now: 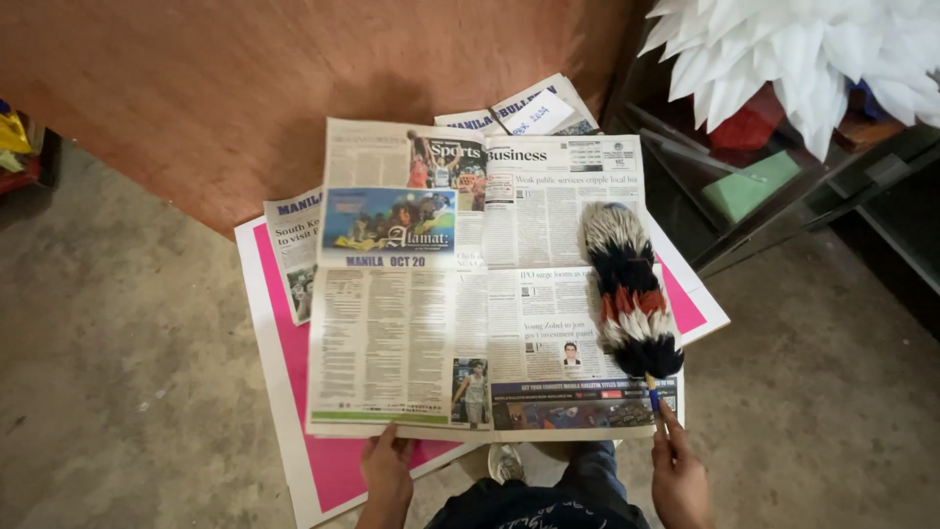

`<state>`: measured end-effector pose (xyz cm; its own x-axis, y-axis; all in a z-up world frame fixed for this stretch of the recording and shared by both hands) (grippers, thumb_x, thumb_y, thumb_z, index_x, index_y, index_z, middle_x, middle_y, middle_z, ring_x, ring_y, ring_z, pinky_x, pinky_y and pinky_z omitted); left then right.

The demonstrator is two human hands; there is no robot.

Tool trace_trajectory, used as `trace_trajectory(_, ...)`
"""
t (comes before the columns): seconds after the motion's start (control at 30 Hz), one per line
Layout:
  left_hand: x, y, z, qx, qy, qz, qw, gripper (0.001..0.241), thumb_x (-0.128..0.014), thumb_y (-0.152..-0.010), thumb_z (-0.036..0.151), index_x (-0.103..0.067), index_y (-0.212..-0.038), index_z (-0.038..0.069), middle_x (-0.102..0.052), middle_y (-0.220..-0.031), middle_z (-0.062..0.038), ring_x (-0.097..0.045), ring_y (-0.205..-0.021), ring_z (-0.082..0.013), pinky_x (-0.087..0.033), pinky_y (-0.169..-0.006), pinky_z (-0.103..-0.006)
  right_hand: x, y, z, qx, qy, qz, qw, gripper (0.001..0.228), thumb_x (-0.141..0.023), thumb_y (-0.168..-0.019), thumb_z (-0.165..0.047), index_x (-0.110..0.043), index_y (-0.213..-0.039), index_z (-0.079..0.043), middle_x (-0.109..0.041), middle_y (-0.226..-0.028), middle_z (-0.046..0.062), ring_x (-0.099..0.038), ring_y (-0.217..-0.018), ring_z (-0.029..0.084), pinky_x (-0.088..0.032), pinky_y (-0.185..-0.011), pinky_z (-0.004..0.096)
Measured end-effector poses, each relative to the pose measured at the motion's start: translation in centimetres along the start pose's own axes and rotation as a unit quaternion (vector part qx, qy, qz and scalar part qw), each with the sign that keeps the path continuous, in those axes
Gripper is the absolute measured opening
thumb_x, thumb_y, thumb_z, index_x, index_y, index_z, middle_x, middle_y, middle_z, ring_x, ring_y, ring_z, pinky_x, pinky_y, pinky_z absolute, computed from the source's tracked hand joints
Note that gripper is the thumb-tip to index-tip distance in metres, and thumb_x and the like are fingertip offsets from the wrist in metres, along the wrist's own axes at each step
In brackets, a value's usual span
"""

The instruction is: Dusting and flipping through pages of newspapers using a duster.

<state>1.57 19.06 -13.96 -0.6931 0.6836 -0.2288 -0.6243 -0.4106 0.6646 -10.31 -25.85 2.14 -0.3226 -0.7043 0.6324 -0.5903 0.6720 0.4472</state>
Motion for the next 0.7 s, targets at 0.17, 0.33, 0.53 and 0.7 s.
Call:
trace_trajectory(0.17,-3.1,4.1,3.9,0.057,-0.068,0.012,0.996,0.036,-0.065,-0.1,0.016,-0.053,-0.122,-0.01,-0.06,-0.114,-0.024,-0.064,-0.11,-0.037,-0.055,-0.098,-0.0457,-3.6,0.0,-1.4,0.191,0.138,0.004,0.972,0.065,-0.048,-0.099,-0.02,-0.031,-0.157,-0.043,-0.064,-0.142,0.006,-0.05,-0.034,0.015,-0.042,-0.029,0.032)
trace_trajectory(0.33,-0.7,0.1,1.3,0.053,-0.067,-0.024,0.996,0.023,-0.058,-0.104,0.007,-0.056,-0.116,-0.012,-0.061,-0.112,-0.025,-0.064,-0.102,-0.037,-0.055,-0.094,-0.0461,-10.3,2.3,-7.5,0.42,0.307,-0.271,0.81,0.057,-0.054,-0.098,-0.03,-0.042,-0.151,-0.048,-0.068,-0.101,-0.001,-0.067,-0.07,0.023,-0.054,-0.06,0.039)
trace_trajectory(0.53,-2.4,3.0,2.9,0.057,-0.072,0.017,0.996,0.025,-0.056,-0.105,0.007,-0.054,-0.121,-0.013,-0.059,-0.115,-0.025,-0.064,-0.105,-0.0364,-0.056,-0.097,-0.0456,-11.0,-1.8,-11.6,0.356,0.489,-0.24,0.759,0.077,-0.06,-0.099,-0.034,-0.018,-0.16,-0.054,-0.064,-0.109,0.007,-0.064,-0.068,0.017,-0.058,-0.05,0.029)
trace_trajectory(0.7,-1.8,2.2,1.9,0.035,-0.05,0.003,0.998,0.026,-0.057,-0.103,0.005,-0.057,-0.124,-0.01,-0.061,-0.113,-0.022,-0.065,-0.1,-0.0335,-0.056,-0.092,-0.0428,-7.3,-4.4,-15.2,0.3,0.334,-0.085,0.889,0.055,-0.038,-0.102,-0.015,-0.039,-0.155,-0.028,-0.056,-0.141,0.021,-0.07,-0.066,0.025,-0.062,-0.06,0.039)
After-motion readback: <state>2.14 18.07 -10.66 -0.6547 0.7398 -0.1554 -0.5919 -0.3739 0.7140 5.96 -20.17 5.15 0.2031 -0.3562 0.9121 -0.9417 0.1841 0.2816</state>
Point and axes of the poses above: each hand's wrist, its own y-axis away from the middle knuckle, its own x-axis out of the back of the hand, z = x × y, the point moved 5 cm from there along -y, towards the middle knuckle
